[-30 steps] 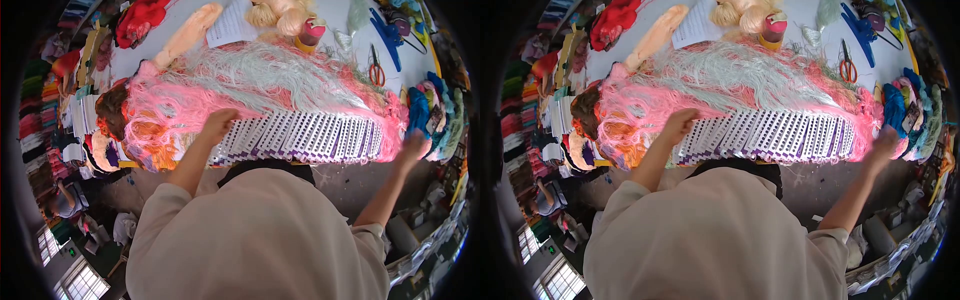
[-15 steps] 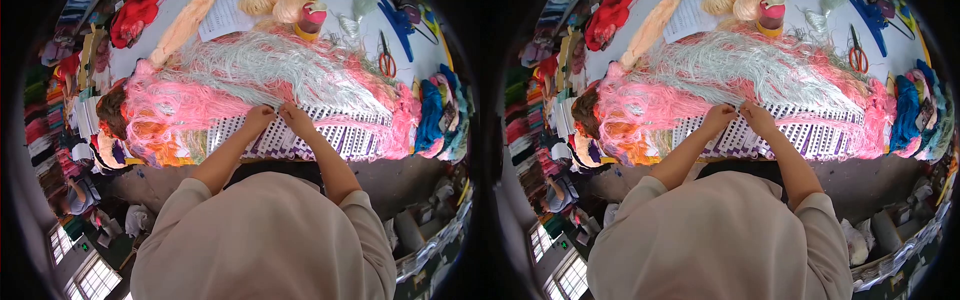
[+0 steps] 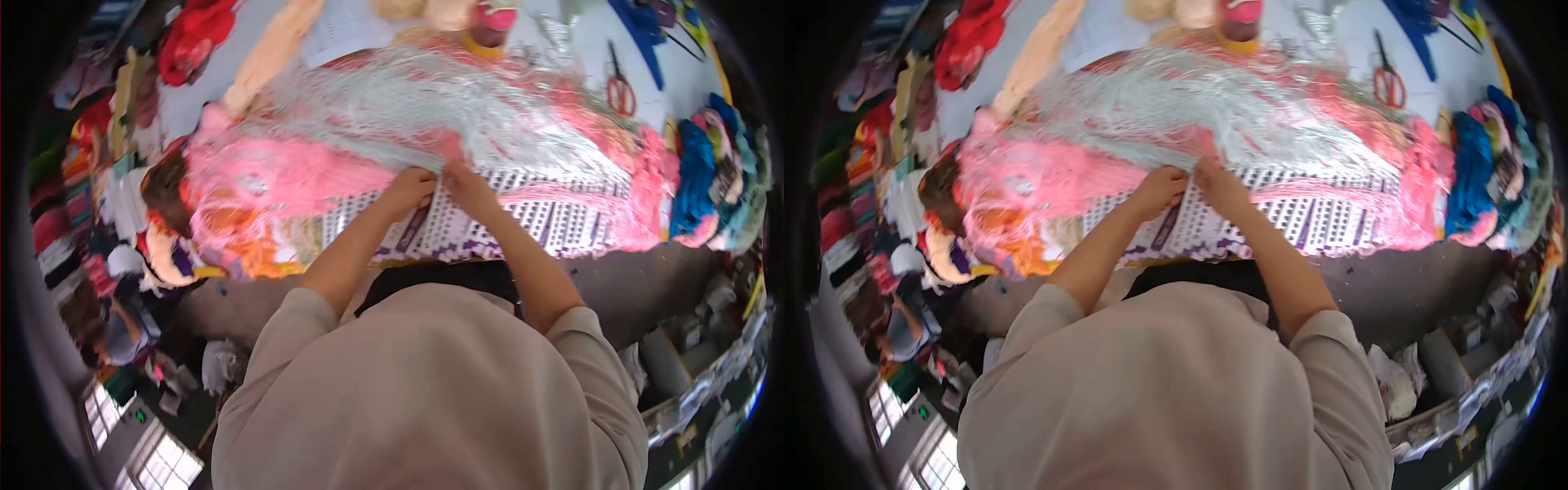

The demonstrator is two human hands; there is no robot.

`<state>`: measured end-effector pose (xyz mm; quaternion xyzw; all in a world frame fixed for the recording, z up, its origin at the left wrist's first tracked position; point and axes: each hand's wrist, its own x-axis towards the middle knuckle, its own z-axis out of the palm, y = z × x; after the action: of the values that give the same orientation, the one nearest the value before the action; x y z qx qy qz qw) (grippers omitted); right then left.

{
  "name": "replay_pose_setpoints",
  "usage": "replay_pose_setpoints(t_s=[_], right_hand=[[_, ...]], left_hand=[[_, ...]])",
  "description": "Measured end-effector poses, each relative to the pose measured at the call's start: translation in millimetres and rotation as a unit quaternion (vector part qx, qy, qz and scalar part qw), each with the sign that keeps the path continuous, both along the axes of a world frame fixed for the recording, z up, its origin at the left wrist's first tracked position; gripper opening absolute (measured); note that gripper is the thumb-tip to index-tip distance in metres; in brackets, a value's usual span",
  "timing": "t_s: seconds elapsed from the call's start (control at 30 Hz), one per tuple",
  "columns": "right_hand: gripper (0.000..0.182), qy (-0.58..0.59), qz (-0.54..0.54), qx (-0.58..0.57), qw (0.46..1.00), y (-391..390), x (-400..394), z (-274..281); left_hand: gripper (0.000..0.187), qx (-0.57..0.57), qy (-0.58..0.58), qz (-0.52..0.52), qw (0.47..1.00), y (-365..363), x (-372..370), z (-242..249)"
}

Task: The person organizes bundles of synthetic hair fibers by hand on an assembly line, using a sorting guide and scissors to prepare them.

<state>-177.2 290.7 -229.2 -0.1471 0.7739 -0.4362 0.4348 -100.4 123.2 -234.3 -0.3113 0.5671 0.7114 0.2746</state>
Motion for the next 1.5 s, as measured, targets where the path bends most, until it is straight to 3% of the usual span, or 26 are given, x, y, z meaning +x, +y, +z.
replay_pose_setpoints(t_s=[0.07,0.17,0.27,0.37,0.47,0.57,0.63,0.73,0.83,0.93,0.97,1.0,1.07,1.1,1.13,1.17,1.2,1.3,1.37,1.4,1.43,1.47,1.5], right_hand=[[0.013,0.081,-0.009,-0.001,0.997,5.9,6.6,-17.9],[0.02,0.027,-0.027,0.058,0.998,5.2,2.6,16.1],[0.021,0.053,-0.001,0.05,0.997,6.9,0.7,15.0],[0.02,0.083,0.021,0.048,0.995,9.3,0.5,18.1],[0.017,0.081,0.034,0.056,0.995,7.4,2.4,6.0],[0.016,0.075,0.034,0.013,0.997,8.7,3.1,-1.4],[0.017,0.059,0.017,0.002,0.998,8.1,3.4,-1.2],[0.017,0.048,0.021,0.013,0.999,8.6,2.1,0.5],[0.016,0.057,0.029,0.024,0.998,7.2,1.9,1.2],[0.018,0.038,0.032,0.032,0.998,6.5,1.7,0.9],[0.018,0.038,0.032,0.032,0.998,7.0,1.9,0.1],[0.019,0.052,0.032,0.031,0.998,7.6,2.8,-1.3],[0.02,0.062,0.042,0.041,0.996,6.0,2.6,-2.0],[0.02,0.058,0.049,0.05,0.996,5.1,1.5,0.6],[0.023,0.067,0.066,0.081,0.992,2.6,-0.6,9.1],[0.026,0.056,0.035,0.032,0.997,4.8,2.1,0.3],[0.029,0.044,0.003,-0.016,0.999,7.4,4.9,-9.0],[0.038,-0.048,0.031,-0.016,0.998,5.8,-4.9,8.3],[0.039,-0.072,0.048,0.0,0.996,4.1,-6.4,16.5],[0.039,-0.022,0.07,0.005,0.997,2.1,-5.4,20.1],[0.039,0.028,0.09,0.011,0.996,1.1,-4.4,24.0],[0.038,0.12,0.112,0.039,0.986,-1.1,-1.7,26.5],[0.037,0.133,0.118,0.056,0.982,-2.2,-0.7,24.7]], left_hand=[[0.018,0.014,-0.004,0.017,1.0,4.7,-3.4,8.5],[0.017,0.001,-0.022,0.009,1.0,7.6,-6.4,21.3],[0.014,-0.056,-0.035,-0.036,0.997,4.9,-9.5,29.8],[0.014,-0.121,0.056,-0.034,0.991,-16.3,9.6,-7.7],[0.016,-0.14,0.034,0.036,0.989,-42.2,19.8,-0.3],[0.017,-0.07,0.014,0.03,0.997,-46.1,22.3,-2.4],[0.019,-0.083,0.01,0.024,0.996,-44.3,20.2,2.5],[0.022,-0.011,-0.016,0.084,0.996,-37.3,14.1,0.9],[0.032,-0.243,0.035,-0.028,0.969,-24.5,10.3,-3.0],[0.036,-0.267,0.092,-0.034,0.959,-19.0,14.1,-1.1],[0.029,-0.141,0.092,0.085,0.982,-10.6,14.5,-1.4],[0.029,-0.142,0.092,0.087,0.982,-10.4,13.2,8.0],[0.023,0.101,0.001,0.114,0.988,-17.5,14.4,35.3],[0.018,0.18,0.01,0.118,0.977,-15.0,16.1,43.6],[0.012,0.193,0.008,0.082,0.978,-12.2,13.5,56.8],[0.006,0.207,0.005,0.043,0.977,-8.2,10.2,66.0],[0.004,0.137,0.024,0.02,0.99,-1.1,9.9,62.7],[0.012,-0.066,0.077,-0.079,0.992,11.3,9.0,33.7],[0.014,-0.089,0.07,-0.131,0.985,4.8,8.8,22.5],[0.013,-0.235,0.18,-0.197,0.935,0.7,9.5,20.0],[0.012,-0.371,0.283,-0.255,0.847,-1.4,9.0,17.4],[0.014,-0.399,0.266,-0.23,0.847,-6.5,9.8,14.5],[0.017,-0.425,0.25,-0.206,0.845,-18.9,8.8,29.6]])
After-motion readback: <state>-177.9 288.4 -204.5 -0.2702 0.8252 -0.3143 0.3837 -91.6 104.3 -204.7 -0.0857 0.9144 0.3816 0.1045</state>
